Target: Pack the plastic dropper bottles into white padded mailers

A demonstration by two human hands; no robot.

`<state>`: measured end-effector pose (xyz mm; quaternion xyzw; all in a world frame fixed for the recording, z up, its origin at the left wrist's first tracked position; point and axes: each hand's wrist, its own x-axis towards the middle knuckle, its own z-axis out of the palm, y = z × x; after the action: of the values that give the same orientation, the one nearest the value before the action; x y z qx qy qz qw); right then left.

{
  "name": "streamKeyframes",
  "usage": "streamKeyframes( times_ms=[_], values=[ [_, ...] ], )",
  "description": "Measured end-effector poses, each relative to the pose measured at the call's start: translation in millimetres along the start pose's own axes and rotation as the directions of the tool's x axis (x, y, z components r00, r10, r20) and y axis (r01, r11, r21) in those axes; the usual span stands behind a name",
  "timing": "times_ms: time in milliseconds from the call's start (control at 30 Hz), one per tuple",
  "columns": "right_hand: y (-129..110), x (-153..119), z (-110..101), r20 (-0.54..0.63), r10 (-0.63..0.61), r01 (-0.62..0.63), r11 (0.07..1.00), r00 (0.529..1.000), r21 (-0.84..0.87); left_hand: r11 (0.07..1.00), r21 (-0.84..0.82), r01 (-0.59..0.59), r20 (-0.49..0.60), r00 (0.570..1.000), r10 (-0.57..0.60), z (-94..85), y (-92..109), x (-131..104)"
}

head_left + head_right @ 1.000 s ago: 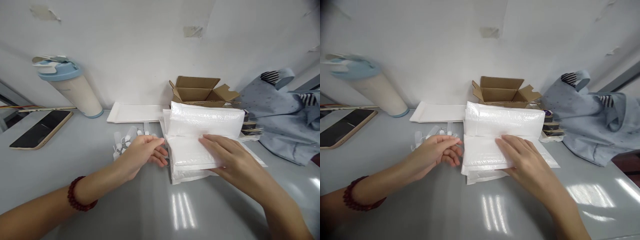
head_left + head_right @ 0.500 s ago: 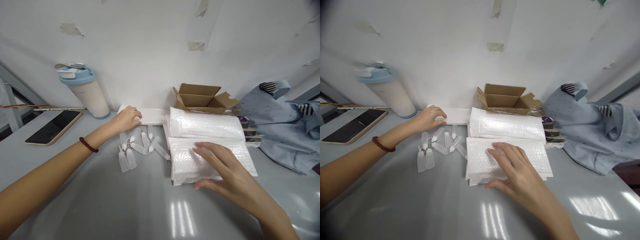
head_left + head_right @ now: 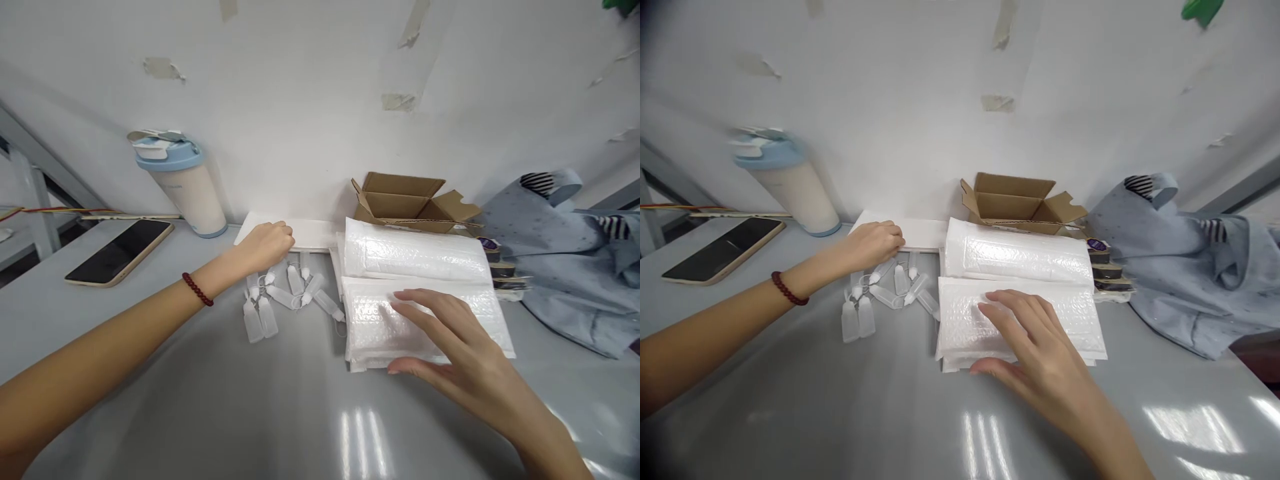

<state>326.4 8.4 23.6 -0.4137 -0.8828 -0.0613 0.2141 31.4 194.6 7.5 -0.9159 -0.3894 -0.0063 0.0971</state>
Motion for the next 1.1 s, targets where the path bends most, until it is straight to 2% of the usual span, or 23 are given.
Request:
streamKeyframes(
  times_ms=[133, 300, 433, 600, 700, 733, 800, 833, 867, 967, 1033, 1067, 1100],
  values=[
    [0, 2, 2, -0.019, -0.023, 0.023, 1.000, 1.000, 0.003, 0.987, 0.075, 0.140, 0.043, 0.989, -0.144, 2.7, 3, 5],
    [0, 2, 4, -0.021, -0.034, 0.034, 0.999, 0.999, 0.000, 0.960, 0.092, 0.265, -0.012, 0.964, -0.265, -8.1, 1, -3],
    [-1, 2, 4, -0.039, -0.019, 0.019, 1.000, 0.999, -0.001, 0.935, 0.112, 0.336, -0.140, 0.937, -0.320, -24.5, -2, -30],
    [-5, 3, 6, -0.116, 0.024, -0.024, 1.000, 0.993, 0.003, 0.908, 0.110, 0.404, -0.369, 0.865, -0.340, -34.3, -2, -78],
    [-10, 6, 8, -0.221, 0.084, -0.079, 0.996, 0.972, 0.030, 0.942, 0.130, 0.310, -0.527, 0.826, -0.199, -31.7, 9, -103],
    [-13, 7, 9, -0.253, 0.100, -0.089, 0.995, 0.962, 0.054, 0.969, 0.159, 0.188, -0.592, 0.804, -0.059, -30.0, 15, -109],
    [-19, 8, 11, -0.312, 0.102, -0.076, 0.993, 0.945, 0.093, 0.972, 0.235, -0.021, -0.679, 0.711, 0.180, -26.3, 29, -117],
    [-22, 7, 12, -0.333, 0.092, -0.063, 0.993, 0.938, 0.098, 0.964, 0.251, -0.092, -0.685, 0.687, 0.244, -24.5, 37, -120],
    [-25, 5, 13, -0.347, 0.076, -0.047, 0.995, 0.935, 0.092, 0.961, 0.231, -0.153, -0.675, 0.686, 0.271, -23.0, 44, -122],
    [-34, -1, 15, -0.334, 0.021, -0.004, 0.999, 0.942, 0.050, 0.967, 0.091, -0.238, -0.636, 0.733, 0.240, -20.2, 56, -126],
    [-38, -4, 15, -0.294, -0.019, 0.030, 0.999, 0.956, 0.032, 0.961, -0.031, -0.276, -0.626, 0.755, 0.196, -20.6, 53, -129],
    [-40, -5, 15, -0.277, -0.039, 0.048, 0.999, 0.960, 0.025, 0.956, -0.126, -0.265, -0.623, 0.771, 0.132, -21.6, 48, -130],
    [-40, -5, 15, -0.265, -0.054, 0.061, 0.998, 0.963, 0.020, 0.946, -0.255, -0.202, -0.604, 0.797, 0.007, -23.2, 42, -132]
  ],
)
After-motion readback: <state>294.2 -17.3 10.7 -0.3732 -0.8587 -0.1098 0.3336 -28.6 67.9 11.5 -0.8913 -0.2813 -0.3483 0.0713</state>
